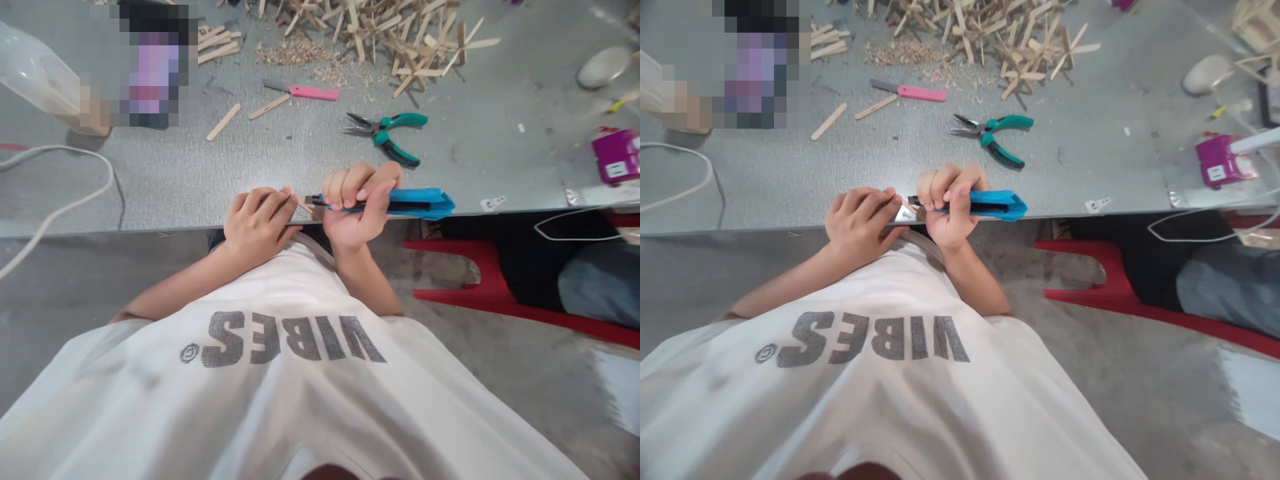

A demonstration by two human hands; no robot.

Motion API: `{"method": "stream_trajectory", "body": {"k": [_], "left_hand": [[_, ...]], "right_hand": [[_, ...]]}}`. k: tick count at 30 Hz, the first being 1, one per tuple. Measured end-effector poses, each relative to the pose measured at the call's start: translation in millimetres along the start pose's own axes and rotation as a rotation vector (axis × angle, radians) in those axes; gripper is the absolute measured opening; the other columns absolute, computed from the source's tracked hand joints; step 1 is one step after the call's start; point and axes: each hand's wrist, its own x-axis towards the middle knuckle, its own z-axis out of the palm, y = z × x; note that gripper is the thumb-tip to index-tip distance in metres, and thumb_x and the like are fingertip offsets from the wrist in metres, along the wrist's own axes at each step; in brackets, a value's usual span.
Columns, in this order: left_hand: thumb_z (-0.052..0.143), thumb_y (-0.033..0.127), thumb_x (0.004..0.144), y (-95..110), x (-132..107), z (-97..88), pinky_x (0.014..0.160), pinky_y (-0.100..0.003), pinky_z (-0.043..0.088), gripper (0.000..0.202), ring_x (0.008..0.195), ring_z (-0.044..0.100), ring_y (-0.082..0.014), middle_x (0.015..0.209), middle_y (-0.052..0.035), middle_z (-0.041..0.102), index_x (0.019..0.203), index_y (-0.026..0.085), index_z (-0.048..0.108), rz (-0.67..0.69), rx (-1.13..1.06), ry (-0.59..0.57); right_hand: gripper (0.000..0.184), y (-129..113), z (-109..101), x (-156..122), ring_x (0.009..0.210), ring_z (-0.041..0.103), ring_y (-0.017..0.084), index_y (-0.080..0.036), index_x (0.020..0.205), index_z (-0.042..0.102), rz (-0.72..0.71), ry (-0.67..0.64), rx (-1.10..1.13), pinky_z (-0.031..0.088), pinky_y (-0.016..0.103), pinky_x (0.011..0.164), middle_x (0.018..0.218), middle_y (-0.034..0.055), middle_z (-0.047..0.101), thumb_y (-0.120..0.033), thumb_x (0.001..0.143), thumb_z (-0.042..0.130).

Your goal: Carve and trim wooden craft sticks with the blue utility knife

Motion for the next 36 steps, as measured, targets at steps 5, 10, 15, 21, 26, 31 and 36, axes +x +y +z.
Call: {"method": "stream_trajectory", "body": {"k": [5, 10, 15, 21, 26, 31, 36], "left_hand": [[0.059, 0.063, 0.12, 0.5, 0.5, 0.3, 0.106, -0.056, 0.058, 0.058, 0.134, 0.077, -0.04, 0.153, -0.0179, 0.085, 0.155, 0.025, 0.084, -0.01, 0.007, 0.0], [0.058, 0.063, 0.121, 0.6, 1.3, -0.2, 0.107, -0.056, 0.056, 0.058, 0.134, 0.077, -0.0399, 0.153, -0.0173, 0.085, 0.155, 0.024, 0.083, -0.01, 0.0, -0.011], [0.06, 0.063, 0.12, -0.3, 1.1, 1.0, 0.105, -0.056, 0.058, 0.057, 0.133, 0.078, -0.0395, 0.151, -0.0167, 0.087, 0.155, 0.024, 0.084, 0.006, 0.029, 0.01], [0.061, 0.062, 0.12, -0.2, 0.1, 1.4, 0.105, -0.055, 0.059, 0.057, 0.133, 0.078, -0.0396, 0.153, -0.0171, 0.086, 0.156, 0.025, 0.083, 0.014, 0.04, 0.016], [0.062, 0.063, 0.12, 0.4, 0.4, 1.6, 0.106, -0.055, 0.056, 0.057, 0.135, 0.077, -0.0404, 0.153, -0.0179, 0.085, 0.157, 0.023, 0.082, -0.005, -0.004, 0.007], [0.062, 0.061, 0.121, -0.2, 0.8, 3.2, 0.101, -0.051, 0.055, 0.055, 0.128, 0.079, -0.0372, 0.147, -0.0163, 0.088, 0.151, 0.021, 0.085, 0.053, 0.082, 0.093], [0.063, 0.061, 0.12, -0.3, 0.7, 3.8, 0.099, -0.051, 0.054, 0.056, 0.126, 0.079, -0.0368, 0.146, -0.0165, 0.089, 0.152, 0.02, 0.084, 0.07, 0.097, 0.105]], "right_hand": [[0.074, -0.3, -0.6, 0.8, 0.038, 0.018, 0.007, -0.025, 0.081, 0.02, 0.002, -0.006, 0.003, 0.029, 0.024, 0.041, 0.057, -0.0105, 0.018, -0.069, 0.115, 0.069], [0.067, -1.8, 0.4, 0.9, 0.037, 0.019, 0.007, -0.025, 0.079, 0.025, -0.03, -0.057, 0.073, 0.028, 0.023, 0.041, 0.057, -0.0099, 0.02, -0.058, 0.118, 0.068], [0.069, -1.3, 1.5, -0.7, 0.036, 0.017, 0.007, -0.024, 0.079, 0.022, -0.033, -0.014, 0.051, 0.027, 0.023, 0.041, 0.057, -0.0098, 0.019, -0.061, 0.119, 0.065], [0.074, 0.1, 0.3, -0.5, 0.037, 0.016, 0.008, -0.025, 0.08, 0.02, -0.015, 0.04, -0.049, 0.027, 0.024, 0.04, 0.056, -0.0098, 0.018, -0.072, 0.116, 0.064], [0.061, 0.4, -0.1, -0.6, 0.038, 0.018, 0.008, -0.025, 0.079, 0.031, -0.064, -0.041, 0.078, 0.028, 0.023, 0.041, 0.057, -0.0094, 0.022, -0.056, 0.122, 0.06], [0.064, 2.2, -1.8, -0.7, 0.038, 0.018, 0.006, -0.024, 0.079, 0.03, -0.067, -0.052, 0.077, 0.03, 0.02, 0.042, 0.058, -0.01, 0.021, -0.059, 0.122, 0.063], [0.06, 2.6, -2.5, 0.6, 0.038, 0.019, 0.006, -0.024, 0.079, 0.033, -0.086, -0.083, 0.113, 0.031, 0.018, 0.043, 0.059, -0.0095, 0.021, -0.054, 0.123, 0.06]]}}
